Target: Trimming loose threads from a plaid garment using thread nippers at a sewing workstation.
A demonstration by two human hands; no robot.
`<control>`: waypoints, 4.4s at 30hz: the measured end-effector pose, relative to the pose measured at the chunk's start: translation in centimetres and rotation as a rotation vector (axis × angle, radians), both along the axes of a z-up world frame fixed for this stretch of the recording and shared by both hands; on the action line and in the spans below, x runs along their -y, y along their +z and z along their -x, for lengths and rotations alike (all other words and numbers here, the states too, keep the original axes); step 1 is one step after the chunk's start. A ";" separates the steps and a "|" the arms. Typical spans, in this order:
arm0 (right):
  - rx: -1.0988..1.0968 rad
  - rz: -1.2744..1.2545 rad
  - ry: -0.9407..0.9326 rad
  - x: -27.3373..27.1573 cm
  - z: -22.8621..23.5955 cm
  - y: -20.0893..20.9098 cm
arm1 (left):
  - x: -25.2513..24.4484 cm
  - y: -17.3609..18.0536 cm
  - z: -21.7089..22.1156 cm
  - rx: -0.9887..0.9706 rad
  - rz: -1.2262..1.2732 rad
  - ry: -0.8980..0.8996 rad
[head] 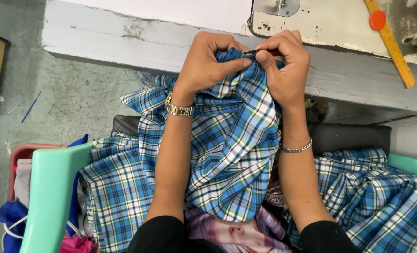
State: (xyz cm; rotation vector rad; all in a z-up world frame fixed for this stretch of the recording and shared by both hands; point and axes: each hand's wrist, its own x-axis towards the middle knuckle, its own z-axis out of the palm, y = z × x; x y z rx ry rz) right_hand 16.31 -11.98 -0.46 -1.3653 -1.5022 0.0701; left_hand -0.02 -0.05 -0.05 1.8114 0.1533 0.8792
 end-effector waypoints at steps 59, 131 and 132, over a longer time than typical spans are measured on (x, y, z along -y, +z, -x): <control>-0.363 0.072 -0.026 0.9 -1.1 -1.8 | 0.1 -0.6 -0.2 -0.117 -0.006 0.073; -0.108 0.147 -0.016 1.3 0.6 -1.2 | 0.1 -0.8 0.1 -0.050 0.127 0.017; -0.112 0.148 -0.015 1.3 0.6 -1.2 | 0.1 -0.8 0.1 -0.048 0.129 0.016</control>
